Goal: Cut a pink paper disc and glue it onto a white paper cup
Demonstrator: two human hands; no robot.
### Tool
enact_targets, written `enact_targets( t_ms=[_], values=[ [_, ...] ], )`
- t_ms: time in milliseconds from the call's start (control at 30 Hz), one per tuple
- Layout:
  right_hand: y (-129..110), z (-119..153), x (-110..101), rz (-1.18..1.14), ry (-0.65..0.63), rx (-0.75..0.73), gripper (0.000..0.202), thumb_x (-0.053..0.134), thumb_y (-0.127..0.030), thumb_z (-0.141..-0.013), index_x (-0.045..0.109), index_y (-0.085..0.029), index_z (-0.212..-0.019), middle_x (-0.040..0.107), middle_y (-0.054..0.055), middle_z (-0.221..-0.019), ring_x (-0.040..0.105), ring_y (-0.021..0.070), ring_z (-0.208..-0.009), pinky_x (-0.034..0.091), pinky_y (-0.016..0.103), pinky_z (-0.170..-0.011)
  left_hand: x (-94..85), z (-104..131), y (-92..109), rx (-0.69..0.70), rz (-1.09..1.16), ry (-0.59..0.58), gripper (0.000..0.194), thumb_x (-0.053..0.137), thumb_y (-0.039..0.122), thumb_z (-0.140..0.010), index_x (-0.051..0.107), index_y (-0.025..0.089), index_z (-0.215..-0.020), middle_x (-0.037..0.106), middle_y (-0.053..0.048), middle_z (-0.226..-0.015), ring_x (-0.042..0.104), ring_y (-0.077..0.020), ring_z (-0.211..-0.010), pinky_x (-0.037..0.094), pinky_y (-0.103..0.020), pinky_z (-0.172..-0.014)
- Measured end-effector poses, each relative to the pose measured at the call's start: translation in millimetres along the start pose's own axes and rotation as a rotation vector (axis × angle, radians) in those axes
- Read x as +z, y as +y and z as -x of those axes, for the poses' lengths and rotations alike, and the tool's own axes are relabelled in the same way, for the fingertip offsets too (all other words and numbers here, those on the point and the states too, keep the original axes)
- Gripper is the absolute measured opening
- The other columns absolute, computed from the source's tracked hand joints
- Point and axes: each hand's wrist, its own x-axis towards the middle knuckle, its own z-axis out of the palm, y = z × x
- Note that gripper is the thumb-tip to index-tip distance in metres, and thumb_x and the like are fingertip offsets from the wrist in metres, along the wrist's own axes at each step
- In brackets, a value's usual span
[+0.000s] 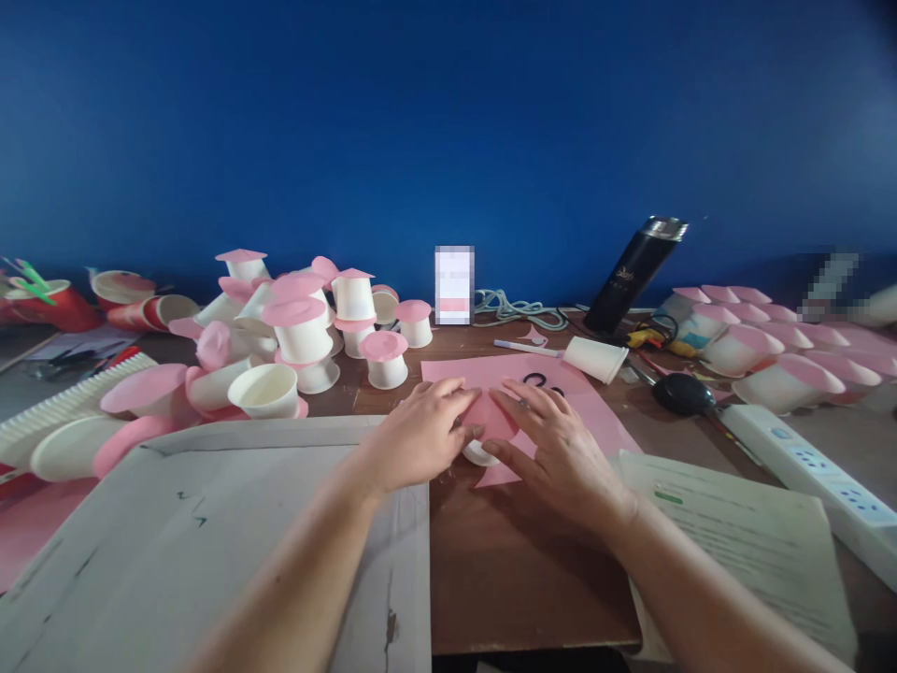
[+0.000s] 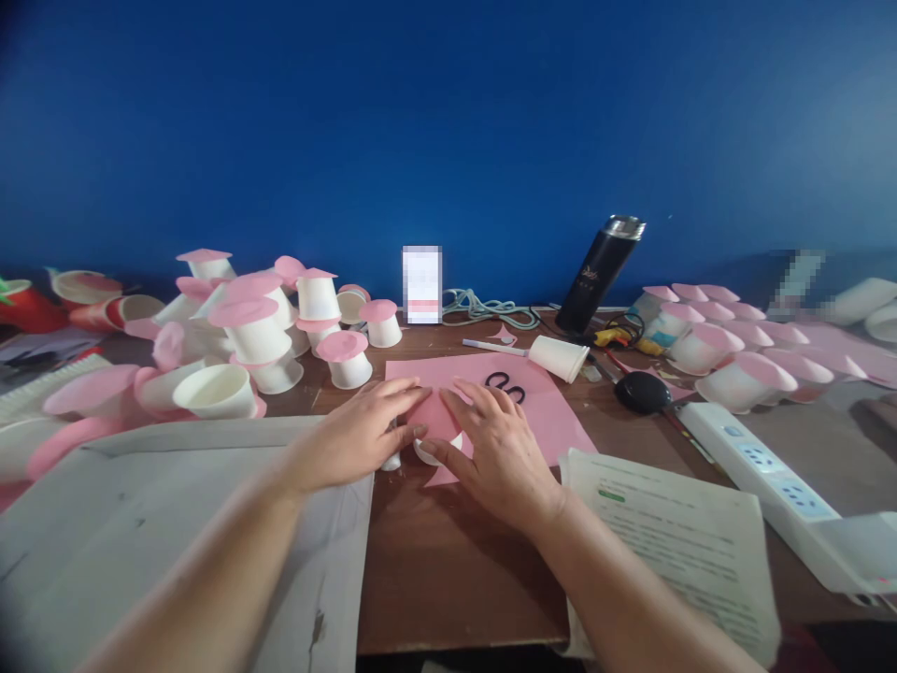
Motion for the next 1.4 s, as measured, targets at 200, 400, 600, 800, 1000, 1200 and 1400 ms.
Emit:
enact_targets(
  t_ms=[200, 400, 600, 800, 1000, 1200, 1400],
  values=[
    [-4.4, 5.4, 6.5, 0.105, -0.014, -0.034, 0.07, 0.048, -0.053, -0.088, 0.031, -0.013, -0.144, 0.04, 0.017, -0.145, 0.036, 0.0332, -0.132, 0.037, 0.053, -0.103, 4.3, 8.5, 12.1, 0.005, -0.168, -0.034, 0.047, 0.032, 0.027, -0.093, 0.036, 0.015, -0.139, 0.035, -0.013, -0.149, 0.032, -0.0274, -0.136, 0.033, -0.045, -0.107],
    [-4.4, 9.7, 12.4, 0.133, -0.006, -0.065, 0.077, 0.051, -0.047, -0.086, 0.021, -0.008, -0.146, 0.036, 0.023, -0.146, 0.031, 0.0346, -0.136, 0.034, 0.054, -0.105, 10.8, 15.7, 15.8, 0.015, -0.316, -0.066, 0.063, 0.036, 0.012, -0.082, 0.026, 0.011, -0.144, 0.024, -0.016, -0.154, 0.021, -0.0292, -0.141, 0.025, -0.045, -0.112],
    [-8.7, 6.8, 7.7, 0.125, -0.044, -0.029, 0.074, 0.051, -0.047, -0.086, 0.026, -0.008, -0.143, 0.037, 0.025, -0.145, 0.034, 0.0362, -0.134, 0.035, 0.056, -0.103, 18.0, 17.2, 23.2, 0.019, -0.436, -0.046, 0.07, 0.043, 0.015, -0.077, 0.024, 0.006, -0.144, 0.02, -0.021, -0.154, 0.014, -0.0351, -0.142, 0.019, -0.054, -0.112],
    [-9.3, 6.3, 7.5, 0.126, -0.04, -0.035, 0.071, 0.05, -0.045, -0.086, 0.027, -0.008, -0.143, 0.039, 0.025, -0.144, 0.035, 0.0359, -0.134, 0.035, 0.056, -0.102, 18.3, 16.7, 27.3, -0.005, -0.461, -0.064, 0.078, 0.043, 0.01, -0.072, 0.018, 0.01, -0.146, 0.019, -0.022, -0.154, 0.016, -0.038, -0.141, 0.021, -0.062, -0.108],
    [-9.5, 5.8, 6.7, 0.142, -0.067, -0.028, 0.07, 0.051, -0.045, -0.086, 0.032, -0.005, -0.14, 0.037, 0.025, -0.146, 0.034, 0.0359, -0.134, 0.035, 0.054, -0.104, 17.6, 16.6, 29.4, -0.04, -0.479, -0.119, 0.078, 0.043, 0.01, -0.072, 0.016, 0.006, -0.146, 0.016, -0.025, -0.154, 0.015, -0.0385, -0.141, 0.025, -0.066, -0.104],
    [-9.4, 6.5, 6.9, 0.139, -0.055, -0.025, 0.068, 0.05, -0.043, -0.087, 0.032, -0.006, -0.141, 0.037, 0.024, -0.146, 0.035, 0.0353, -0.134, 0.035, 0.054, -0.103, 19.0, 17.7, 29.0, -0.046, -0.472, -0.097, 0.081, 0.042, 0.007, -0.071, 0.013, 0.006, -0.146, 0.013, -0.025, -0.154, 0.015, -0.0381, -0.141, 0.027, -0.065, -0.103],
    [-9.2, 5.8, 6.4, 0.139, -0.058, -0.022, 0.069, 0.051, -0.044, -0.086, 0.032, -0.009, -0.142, 0.038, 0.023, -0.146, 0.037, 0.0353, -0.133, 0.035, 0.055, -0.103, 18.7, 17.7, 27.6, -0.007, -0.463, -0.055, 0.081, 0.043, 0.008, -0.071, 0.014, 0.011, -0.146, 0.022, -0.023, -0.153, 0.02, -0.0367, -0.14, 0.024, -0.061, -0.106]
  ],
)
